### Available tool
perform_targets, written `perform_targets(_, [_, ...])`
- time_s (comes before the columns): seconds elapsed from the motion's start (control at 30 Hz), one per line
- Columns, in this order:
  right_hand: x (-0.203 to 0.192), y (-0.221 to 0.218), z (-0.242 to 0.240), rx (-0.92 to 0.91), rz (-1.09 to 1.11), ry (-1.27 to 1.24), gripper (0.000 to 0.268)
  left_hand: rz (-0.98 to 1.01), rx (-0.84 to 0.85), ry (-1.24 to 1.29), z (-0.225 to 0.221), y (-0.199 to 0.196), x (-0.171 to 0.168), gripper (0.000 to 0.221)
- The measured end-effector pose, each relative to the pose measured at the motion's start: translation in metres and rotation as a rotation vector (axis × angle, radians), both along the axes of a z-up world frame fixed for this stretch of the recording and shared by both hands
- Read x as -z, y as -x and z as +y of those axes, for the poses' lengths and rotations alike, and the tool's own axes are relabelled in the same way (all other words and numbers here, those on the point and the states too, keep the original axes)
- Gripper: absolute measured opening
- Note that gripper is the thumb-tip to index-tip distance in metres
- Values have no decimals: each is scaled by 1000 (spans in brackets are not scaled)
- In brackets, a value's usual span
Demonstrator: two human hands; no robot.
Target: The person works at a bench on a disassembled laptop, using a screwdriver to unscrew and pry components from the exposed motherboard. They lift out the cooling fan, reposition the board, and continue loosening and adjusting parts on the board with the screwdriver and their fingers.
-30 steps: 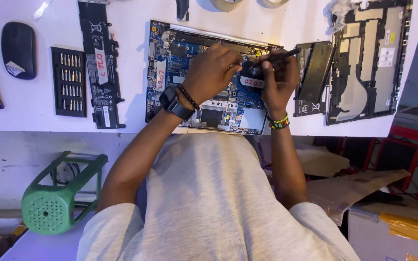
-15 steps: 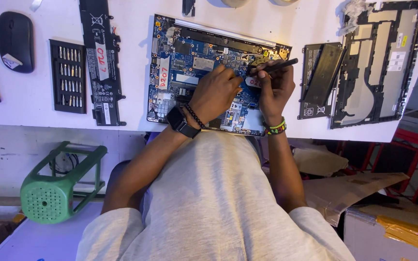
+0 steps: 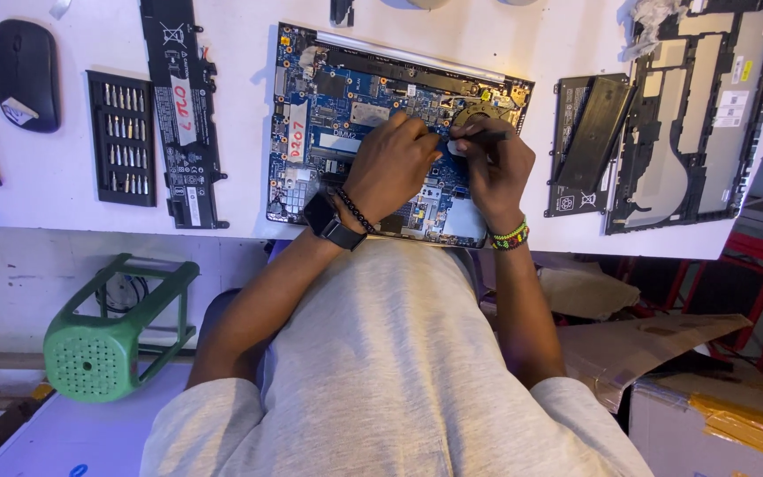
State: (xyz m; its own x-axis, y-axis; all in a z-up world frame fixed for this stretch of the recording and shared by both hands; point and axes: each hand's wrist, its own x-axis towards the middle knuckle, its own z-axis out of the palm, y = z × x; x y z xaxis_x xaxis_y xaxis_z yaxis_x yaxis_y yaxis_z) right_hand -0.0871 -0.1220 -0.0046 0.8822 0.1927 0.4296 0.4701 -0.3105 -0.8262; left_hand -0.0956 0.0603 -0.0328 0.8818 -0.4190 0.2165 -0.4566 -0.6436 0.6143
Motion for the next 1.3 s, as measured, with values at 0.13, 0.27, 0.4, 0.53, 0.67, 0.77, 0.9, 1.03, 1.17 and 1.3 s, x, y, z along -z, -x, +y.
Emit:
perform_targets(0.13, [5, 1, -10, -23, -31, 39, 10, 7, -33, 156, 8, -16, -30, 22])
perform_targets(0.27, [41, 7, -34, -12, -120, 211, 10, 51, 102, 454, 3, -20, -85, 24])
perform_targets(0.4, [55, -4, -43, -97, -118, 308, 6, 9, 339, 525, -9, -24, -96, 19])
perform_targets(0.53, [54, -18, -50, -173, -66, 436, 8, -27, 357, 509, -12, -41, -80, 14])
perform_targets(0.67, [60, -23, -75, -291, 16, 628, 22, -137, 378, 332, -15, -49, -64, 33])
perform_targets(0.77, [56, -29, -80, -389, 24, 685, 29, -191, 348, 315, -13, -43, -67, 10])
perform_targets(0.9, [-7, -26, -47, -469, 100, 402, 42, -209, 217, 277, -17, -34, -58, 20])
perform_targets(1.03, [-18, -13, -25, -240, 84, 277, 31, -185, 145, 366, -19, -41, -60, 31])
perform_targets(1.17, [-6, -4, -20, -49, 8, 222, 13, -162, 55, 312, -26, -38, -64, 44])
perform_targets(1.3, [30, -9, -45, -109, -66, 302, 14, -85, 279, 323, -18, -35, -76, 29])
